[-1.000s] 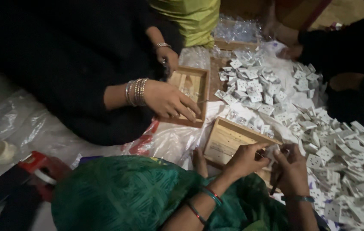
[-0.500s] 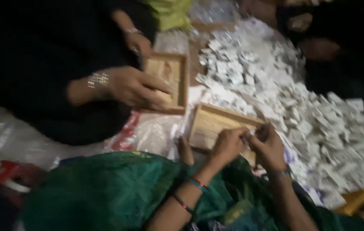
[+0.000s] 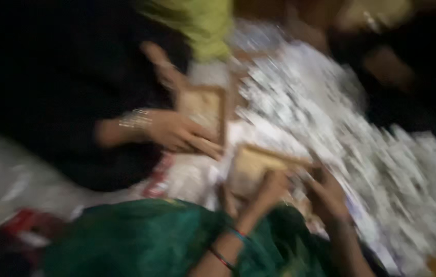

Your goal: The person sits on the floor and assembles small white electrical components by inserting metal pins into them using a small tool. They pick up components from a large pile, work on them in a wooden tray, and place the finished items back into the pile.

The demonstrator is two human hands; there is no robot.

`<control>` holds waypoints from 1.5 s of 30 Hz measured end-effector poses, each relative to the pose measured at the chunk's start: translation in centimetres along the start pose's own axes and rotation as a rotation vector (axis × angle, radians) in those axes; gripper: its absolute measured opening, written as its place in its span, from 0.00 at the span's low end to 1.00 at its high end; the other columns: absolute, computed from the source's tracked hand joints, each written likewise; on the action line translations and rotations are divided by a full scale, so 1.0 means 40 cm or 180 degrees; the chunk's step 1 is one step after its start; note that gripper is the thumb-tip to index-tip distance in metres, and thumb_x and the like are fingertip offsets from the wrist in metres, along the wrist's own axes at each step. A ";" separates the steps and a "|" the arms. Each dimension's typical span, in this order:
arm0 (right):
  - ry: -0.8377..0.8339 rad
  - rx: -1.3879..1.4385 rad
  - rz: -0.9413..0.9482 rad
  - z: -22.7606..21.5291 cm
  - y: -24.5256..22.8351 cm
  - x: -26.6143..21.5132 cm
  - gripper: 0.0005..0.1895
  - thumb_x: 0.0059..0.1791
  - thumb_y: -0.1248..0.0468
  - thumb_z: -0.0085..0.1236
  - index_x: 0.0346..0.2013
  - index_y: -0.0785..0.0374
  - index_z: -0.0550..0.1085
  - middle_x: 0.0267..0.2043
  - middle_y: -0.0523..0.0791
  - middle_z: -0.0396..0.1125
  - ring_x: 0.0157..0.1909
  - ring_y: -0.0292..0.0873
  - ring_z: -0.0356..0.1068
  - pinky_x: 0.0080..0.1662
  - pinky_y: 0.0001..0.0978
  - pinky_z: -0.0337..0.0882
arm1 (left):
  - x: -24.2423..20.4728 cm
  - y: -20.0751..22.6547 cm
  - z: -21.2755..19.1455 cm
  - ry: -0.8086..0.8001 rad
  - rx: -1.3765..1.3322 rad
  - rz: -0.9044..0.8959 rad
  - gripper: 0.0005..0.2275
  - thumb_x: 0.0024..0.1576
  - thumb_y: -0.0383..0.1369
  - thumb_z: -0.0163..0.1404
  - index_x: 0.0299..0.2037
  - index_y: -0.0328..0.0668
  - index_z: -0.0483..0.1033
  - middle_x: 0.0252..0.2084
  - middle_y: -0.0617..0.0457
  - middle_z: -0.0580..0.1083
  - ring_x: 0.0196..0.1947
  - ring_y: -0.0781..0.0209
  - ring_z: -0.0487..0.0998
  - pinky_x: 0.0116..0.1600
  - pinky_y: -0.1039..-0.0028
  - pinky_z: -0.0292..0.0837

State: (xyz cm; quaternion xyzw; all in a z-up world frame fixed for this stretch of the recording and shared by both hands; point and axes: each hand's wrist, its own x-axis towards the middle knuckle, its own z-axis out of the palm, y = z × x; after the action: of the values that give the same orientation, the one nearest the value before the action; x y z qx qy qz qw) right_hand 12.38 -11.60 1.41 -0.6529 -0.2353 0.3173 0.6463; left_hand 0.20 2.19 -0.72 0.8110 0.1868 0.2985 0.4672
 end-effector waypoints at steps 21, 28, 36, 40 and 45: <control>0.0411 0.0429 0.0613 -0.042 0.103 0.084 0.16 0.52 0.58 0.55 0.55 0.50 0.74 0.22 0.38 0.52 0.21 0.35 0.51 0.23 0.31 0.52 | 0.015 -0.051 0.078 0.0349 -0.1813 -0.0208 0.12 0.64 0.43 0.57 0.47 0.43 0.82 0.40 0.46 0.82 0.39 0.56 0.81 0.42 0.67 0.76; 0.0328 0.0665 0.0305 0.057 0.023 0.008 0.12 0.53 0.62 0.56 0.50 0.59 0.73 0.25 0.35 0.58 0.23 0.31 0.56 0.26 0.26 0.58 | -0.020 -0.037 0.000 0.0781 -0.0480 -0.0673 0.12 0.58 0.39 0.55 0.41 0.39 0.84 0.33 0.43 0.81 0.33 0.54 0.84 0.38 0.67 0.76; 0.0201 0.0647 -0.0032 0.095 -0.045 -0.025 0.11 0.53 0.67 0.56 0.49 0.65 0.76 0.31 0.39 0.67 0.25 0.32 0.60 0.28 0.25 0.61 | -0.024 0.042 -0.058 0.0843 -0.1148 -0.1106 0.10 0.61 0.35 0.54 0.44 0.37 0.84 0.25 0.53 0.78 0.24 0.71 0.72 0.31 0.75 0.68; 0.0780 -0.0084 -0.0702 0.115 -0.072 -0.045 0.12 0.51 0.67 0.59 0.50 0.63 0.76 0.35 0.38 0.68 0.25 0.28 0.57 0.28 0.22 0.57 | -0.018 0.006 -0.060 0.1201 -0.0673 -0.0961 0.10 0.59 0.35 0.55 0.43 0.36 0.84 0.27 0.49 0.81 0.24 0.68 0.77 0.33 0.74 0.72; 0.0129 -0.0944 -0.0959 0.153 -0.071 -0.065 0.13 0.47 0.67 0.66 0.46 0.64 0.79 0.34 0.41 0.73 0.31 0.29 0.66 0.33 0.23 0.67 | -0.019 0.005 -0.056 0.1297 -0.0303 -0.0467 0.09 0.57 0.33 0.57 0.42 0.36 0.84 0.32 0.42 0.81 0.29 0.59 0.83 0.38 0.71 0.76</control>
State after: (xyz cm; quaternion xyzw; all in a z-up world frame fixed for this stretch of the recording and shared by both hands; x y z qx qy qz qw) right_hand 6.49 -9.05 4.73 -0.7045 -0.3612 0.1658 0.5879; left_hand -1.84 3.08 0.09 0.6952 0.3216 0.4298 0.4780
